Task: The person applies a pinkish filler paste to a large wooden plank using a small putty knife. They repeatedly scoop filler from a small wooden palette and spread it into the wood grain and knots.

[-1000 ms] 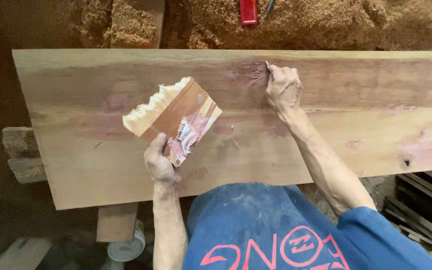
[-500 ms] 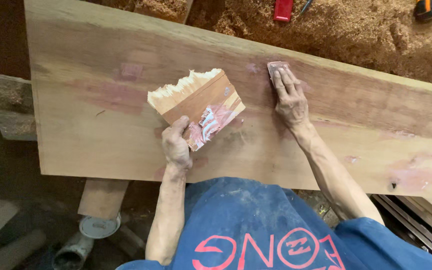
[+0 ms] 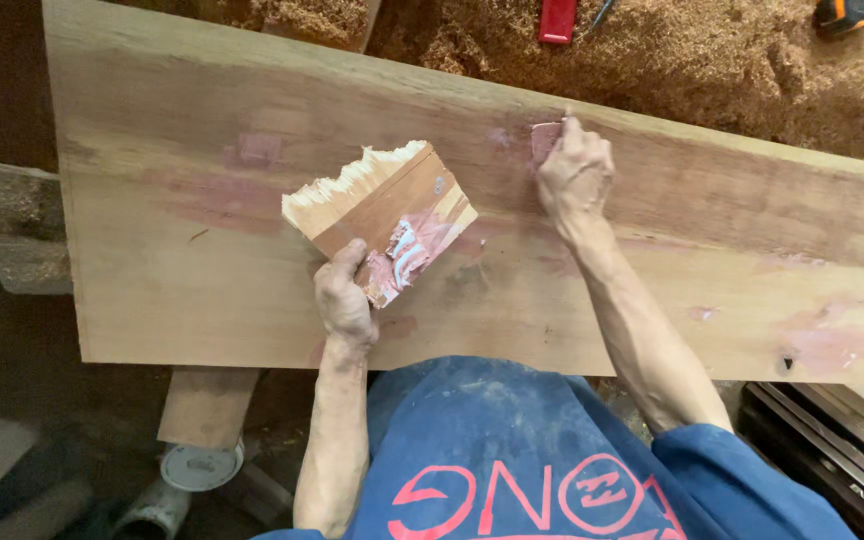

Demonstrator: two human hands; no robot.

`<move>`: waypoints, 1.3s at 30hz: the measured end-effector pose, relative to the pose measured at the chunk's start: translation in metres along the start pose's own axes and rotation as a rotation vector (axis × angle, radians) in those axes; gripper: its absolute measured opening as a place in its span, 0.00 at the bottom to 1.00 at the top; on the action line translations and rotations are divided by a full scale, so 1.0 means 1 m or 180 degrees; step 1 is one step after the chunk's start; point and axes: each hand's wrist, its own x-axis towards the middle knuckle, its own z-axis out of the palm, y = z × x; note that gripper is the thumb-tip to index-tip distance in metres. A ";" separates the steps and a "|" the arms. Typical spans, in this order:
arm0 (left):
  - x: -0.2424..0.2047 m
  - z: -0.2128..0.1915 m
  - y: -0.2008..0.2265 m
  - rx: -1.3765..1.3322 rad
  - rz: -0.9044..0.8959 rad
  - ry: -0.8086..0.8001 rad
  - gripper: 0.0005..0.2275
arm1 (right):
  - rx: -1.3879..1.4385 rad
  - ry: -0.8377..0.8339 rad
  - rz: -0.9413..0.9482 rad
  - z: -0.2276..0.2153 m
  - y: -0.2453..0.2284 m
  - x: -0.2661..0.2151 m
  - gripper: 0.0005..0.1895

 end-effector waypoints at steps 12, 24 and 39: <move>0.004 -0.001 0.015 0.0119 0.0229 0.0034 0.14 | 0.0623 0.0220 0.0545 -0.015 0.012 -0.023 0.17; 0.005 -0.010 0.028 -0.0059 0.0406 0.0195 0.17 | 0.0200 0.0504 0.0041 0.049 -0.116 -0.016 0.17; -0.011 -0.014 0.052 -0.0071 0.0601 0.0287 0.17 | 0.0986 0.0569 -0.0883 -0.033 0.003 -0.042 0.23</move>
